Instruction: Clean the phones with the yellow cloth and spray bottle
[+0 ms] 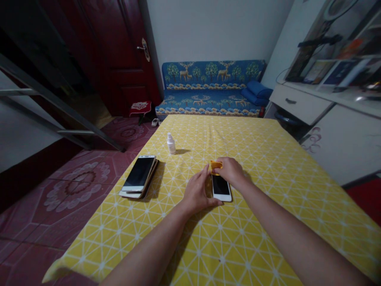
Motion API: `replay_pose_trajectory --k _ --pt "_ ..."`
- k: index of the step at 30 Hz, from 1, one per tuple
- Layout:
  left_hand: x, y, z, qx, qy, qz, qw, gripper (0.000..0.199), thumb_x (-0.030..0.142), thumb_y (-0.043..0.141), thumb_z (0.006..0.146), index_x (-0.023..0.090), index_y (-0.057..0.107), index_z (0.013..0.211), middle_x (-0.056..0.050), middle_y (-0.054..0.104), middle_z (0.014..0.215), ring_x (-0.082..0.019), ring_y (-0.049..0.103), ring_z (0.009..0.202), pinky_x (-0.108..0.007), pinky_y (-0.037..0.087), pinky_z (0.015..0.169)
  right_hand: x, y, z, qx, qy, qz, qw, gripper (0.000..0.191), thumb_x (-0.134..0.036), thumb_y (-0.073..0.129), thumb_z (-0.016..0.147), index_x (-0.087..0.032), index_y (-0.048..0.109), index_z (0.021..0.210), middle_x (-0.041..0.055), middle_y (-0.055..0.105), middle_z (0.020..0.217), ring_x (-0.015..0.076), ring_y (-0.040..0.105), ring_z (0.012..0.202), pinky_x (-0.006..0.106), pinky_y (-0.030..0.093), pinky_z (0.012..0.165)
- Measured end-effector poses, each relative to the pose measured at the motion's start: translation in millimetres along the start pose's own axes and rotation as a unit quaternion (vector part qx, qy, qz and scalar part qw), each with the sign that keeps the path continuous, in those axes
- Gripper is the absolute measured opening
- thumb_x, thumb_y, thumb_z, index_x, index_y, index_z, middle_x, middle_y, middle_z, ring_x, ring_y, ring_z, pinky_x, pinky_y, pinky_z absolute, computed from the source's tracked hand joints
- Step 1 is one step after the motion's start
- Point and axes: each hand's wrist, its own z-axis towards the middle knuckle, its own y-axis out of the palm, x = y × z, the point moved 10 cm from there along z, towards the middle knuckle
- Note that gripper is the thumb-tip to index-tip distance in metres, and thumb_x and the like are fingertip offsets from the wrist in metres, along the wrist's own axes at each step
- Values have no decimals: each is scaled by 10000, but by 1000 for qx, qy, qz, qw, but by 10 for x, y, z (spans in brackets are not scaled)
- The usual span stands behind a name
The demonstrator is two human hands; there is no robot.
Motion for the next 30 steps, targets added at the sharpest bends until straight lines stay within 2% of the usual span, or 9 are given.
replay_pose_trajectory --k 6,12,18,25,30 --pt "6 8 -12 1 -4 18 1000 1346 475 906 501 300 110 1573 -149 503 1459 -381 462 1343 -591 364 1085 173 -28 8 14 43 25 999 166 -361 758 752 -233 735 855 54 755 872 196 661 780 262 336 568" --pt "-4 24 -3 -5 -3 36 999 1374 523 887 513 279 55 1578 -168 469 1484 -399 436 1361 -597 358 1086 -4 30 -4 6 -12 27 1000 118 -340 740 768 -243 729 834 51 751 850 190 651 758 266 325 570" --pt "-27 36 2 -1 3 34 999 1403 569 881 499 291 30 1578 -162 475 1479 -397 436 1357 -590 358 1086 -12 -16 -36 12 -12 10 1000 109 -339 752 751 -243 721 791 45 743 822 200 652 759 275 306 554" --pt "-55 35 4 -1 -9 19 1000 1409 568 888 491 283 41 1581 -159 496 1460 -394 463 1330 -582 374 1070 -236 80 -296 -87 -63 4 994 105 -290 796 693 -264 726 766 10 738 821 188 658 763 269 324 570" --pt "-8 31 -1 -17 -3 9 1000 1395 559 891 511 290 36 1580 -155 488 1477 -368 462 1341 -562 364 1086 -321 87 -486 -142 -82 -11 986 141 -266 827 624 -258 723 718 0 706 715 182 630 658 278 319 547"
